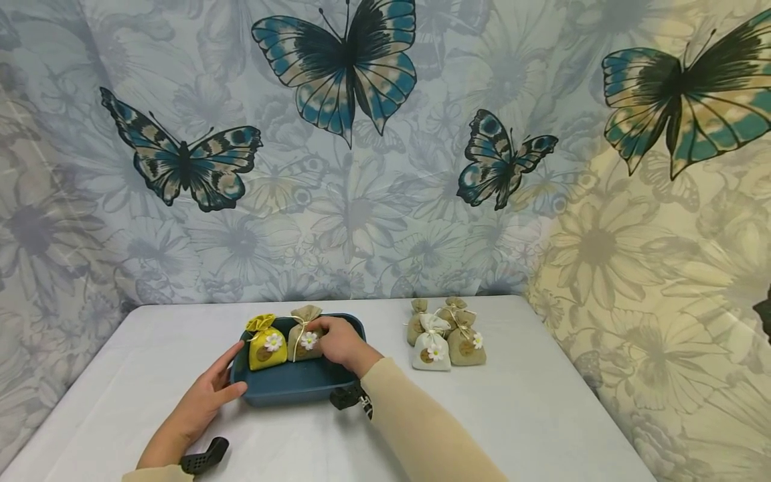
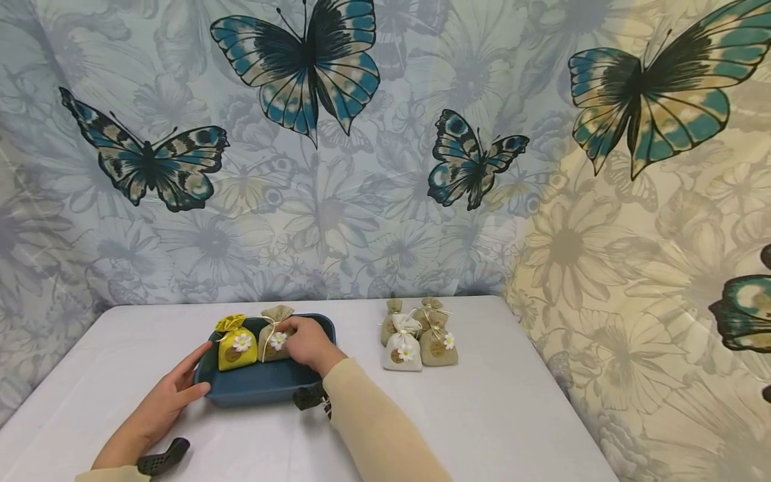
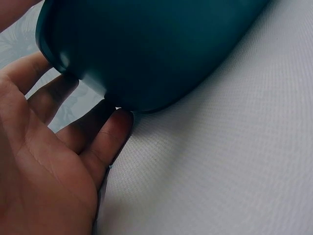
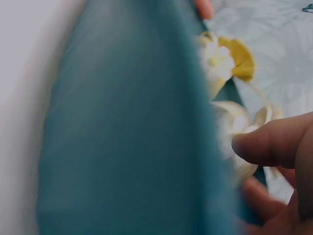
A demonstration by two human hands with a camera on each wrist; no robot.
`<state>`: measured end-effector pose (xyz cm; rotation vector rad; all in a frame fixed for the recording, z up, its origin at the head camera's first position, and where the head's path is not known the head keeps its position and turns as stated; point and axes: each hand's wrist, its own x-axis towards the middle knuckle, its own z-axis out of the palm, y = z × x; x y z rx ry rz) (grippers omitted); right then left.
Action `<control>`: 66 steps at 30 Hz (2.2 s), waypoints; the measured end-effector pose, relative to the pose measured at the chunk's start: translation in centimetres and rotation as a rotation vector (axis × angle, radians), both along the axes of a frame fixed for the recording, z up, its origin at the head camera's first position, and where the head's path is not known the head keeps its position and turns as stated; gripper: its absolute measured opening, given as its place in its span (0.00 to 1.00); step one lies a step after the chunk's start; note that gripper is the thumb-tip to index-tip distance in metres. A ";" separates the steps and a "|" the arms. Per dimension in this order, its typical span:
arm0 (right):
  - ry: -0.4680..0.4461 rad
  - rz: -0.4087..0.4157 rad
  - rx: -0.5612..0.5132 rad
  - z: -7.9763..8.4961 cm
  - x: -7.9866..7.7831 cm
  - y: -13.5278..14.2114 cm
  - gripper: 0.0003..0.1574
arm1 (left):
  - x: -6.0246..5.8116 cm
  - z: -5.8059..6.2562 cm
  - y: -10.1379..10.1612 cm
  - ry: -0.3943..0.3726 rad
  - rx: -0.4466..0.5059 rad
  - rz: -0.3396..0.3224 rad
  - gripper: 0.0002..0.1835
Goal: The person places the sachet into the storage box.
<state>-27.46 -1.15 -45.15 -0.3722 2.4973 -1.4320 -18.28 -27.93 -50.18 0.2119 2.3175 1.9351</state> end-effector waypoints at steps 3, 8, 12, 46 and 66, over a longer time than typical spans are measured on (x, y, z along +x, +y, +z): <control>-0.032 -0.019 -0.064 0.6 0.2 0.3 0.28 | 0.1 0.1 0.1 0.002 0.003 -0.003 0.43; -0.070 -0.022 -0.125 1.7 0.5 1.2 0.24 | 0.3 0.2 0.2 -0.006 0.002 -0.001 0.43; -0.119 -0.005 -0.184 2.5 0.6 2.3 0.23 | 0.3 0.3 0.2 -0.006 -0.006 0.004 0.44; 0.091 0.022 -0.871 -0.1 7.3 23.9 0.30 | 0.1 -0.1 0.1 -0.016 -0.017 0.015 0.44; 0.121 -0.272 -0.814 -2.6 6.5 29.6 0.28 | 0.0 -0.1 0.0 -0.012 0.005 0.011 0.44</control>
